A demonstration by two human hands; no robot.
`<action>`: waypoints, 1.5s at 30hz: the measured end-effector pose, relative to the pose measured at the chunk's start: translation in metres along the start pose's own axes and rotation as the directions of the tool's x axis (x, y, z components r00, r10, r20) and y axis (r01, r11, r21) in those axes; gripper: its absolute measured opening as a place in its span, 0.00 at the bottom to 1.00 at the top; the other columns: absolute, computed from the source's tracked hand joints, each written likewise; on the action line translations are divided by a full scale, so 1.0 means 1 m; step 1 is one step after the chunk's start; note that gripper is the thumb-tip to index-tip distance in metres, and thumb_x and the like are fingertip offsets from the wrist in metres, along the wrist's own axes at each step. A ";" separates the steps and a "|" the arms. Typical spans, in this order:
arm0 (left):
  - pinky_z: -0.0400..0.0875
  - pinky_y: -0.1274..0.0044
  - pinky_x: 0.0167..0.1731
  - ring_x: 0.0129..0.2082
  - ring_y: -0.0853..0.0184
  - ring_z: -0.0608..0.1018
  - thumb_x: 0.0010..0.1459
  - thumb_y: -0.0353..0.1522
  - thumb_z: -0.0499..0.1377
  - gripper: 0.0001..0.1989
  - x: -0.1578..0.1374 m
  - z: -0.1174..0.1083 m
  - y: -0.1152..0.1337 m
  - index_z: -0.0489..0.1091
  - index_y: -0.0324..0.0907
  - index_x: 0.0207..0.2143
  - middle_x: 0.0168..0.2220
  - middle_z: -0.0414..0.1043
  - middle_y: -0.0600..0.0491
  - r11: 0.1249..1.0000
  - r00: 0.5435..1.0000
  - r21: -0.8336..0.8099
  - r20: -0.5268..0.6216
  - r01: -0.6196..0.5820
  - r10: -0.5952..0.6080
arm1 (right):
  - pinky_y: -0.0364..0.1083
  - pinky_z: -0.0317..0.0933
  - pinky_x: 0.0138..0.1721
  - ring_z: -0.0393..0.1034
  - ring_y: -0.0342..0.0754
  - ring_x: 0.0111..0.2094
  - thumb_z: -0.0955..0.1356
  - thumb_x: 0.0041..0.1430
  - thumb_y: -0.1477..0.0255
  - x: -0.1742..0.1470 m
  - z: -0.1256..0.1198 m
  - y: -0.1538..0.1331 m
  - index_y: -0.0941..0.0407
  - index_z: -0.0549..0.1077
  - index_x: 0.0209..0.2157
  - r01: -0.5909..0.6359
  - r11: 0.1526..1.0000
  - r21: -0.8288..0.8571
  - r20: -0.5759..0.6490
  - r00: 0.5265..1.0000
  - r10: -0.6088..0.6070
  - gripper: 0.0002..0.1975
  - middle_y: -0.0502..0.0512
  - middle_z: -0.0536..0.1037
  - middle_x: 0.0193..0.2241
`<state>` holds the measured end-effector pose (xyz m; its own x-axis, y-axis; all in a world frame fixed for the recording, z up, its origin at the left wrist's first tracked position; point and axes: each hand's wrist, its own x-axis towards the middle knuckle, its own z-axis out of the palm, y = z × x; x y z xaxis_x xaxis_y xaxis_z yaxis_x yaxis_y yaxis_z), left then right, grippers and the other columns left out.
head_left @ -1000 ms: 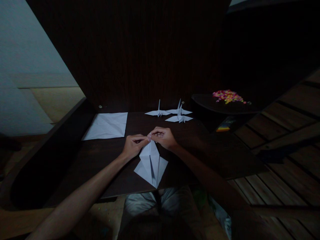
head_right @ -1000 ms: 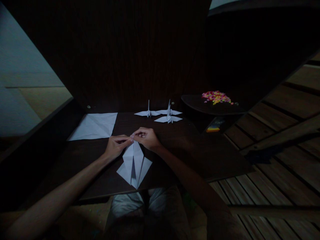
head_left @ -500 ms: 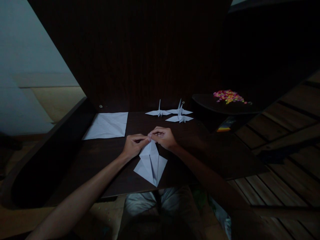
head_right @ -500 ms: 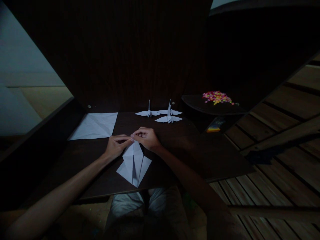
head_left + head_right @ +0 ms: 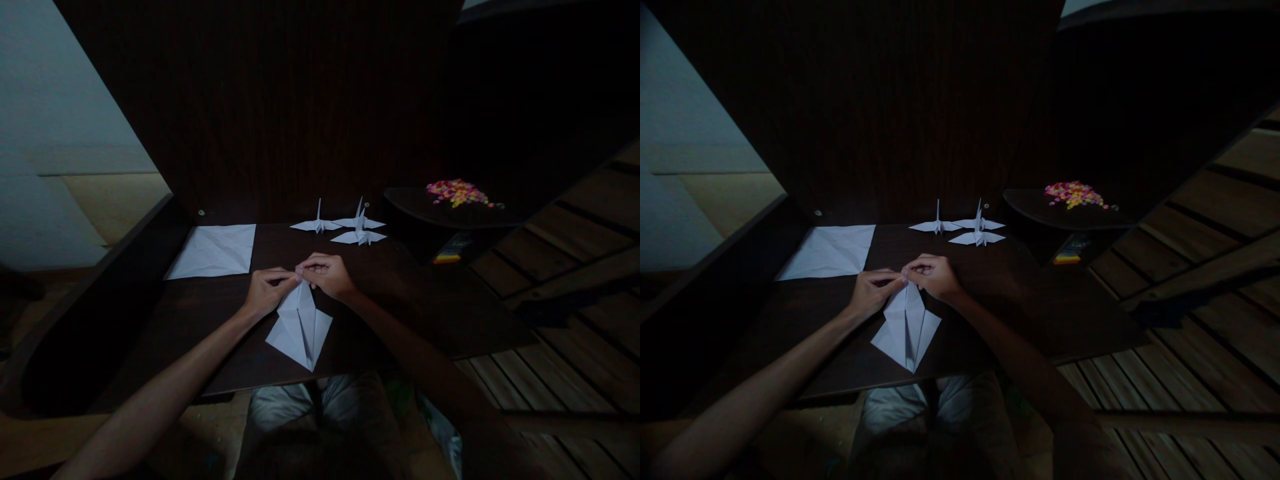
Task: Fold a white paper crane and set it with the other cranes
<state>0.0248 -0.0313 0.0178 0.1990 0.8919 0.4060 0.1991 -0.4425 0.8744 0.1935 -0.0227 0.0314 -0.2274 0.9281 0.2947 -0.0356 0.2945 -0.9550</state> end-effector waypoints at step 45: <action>0.67 0.79 0.25 0.25 0.68 0.75 0.50 0.34 0.65 0.06 0.000 -0.001 0.002 0.80 0.40 0.27 0.26 0.77 0.50 1.000 1.000 -0.023 0.005 -0.021 0.021 | 0.40 0.61 0.26 0.65 0.40 0.26 0.73 0.47 0.64 0.001 -0.007 0.003 0.59 0.77 0.27 0.073 0.995 -0.073 0.083 0.994 -0.067 0.11 0.52 0.72 0.26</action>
<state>0.0246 -0.0327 0.0199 0.2083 0.8818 0.4232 0.1728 -0.4591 0.8714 0.1998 -0.0193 0.0287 -0.3046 0.8843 0.3538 0.0193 0.3771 -0.9260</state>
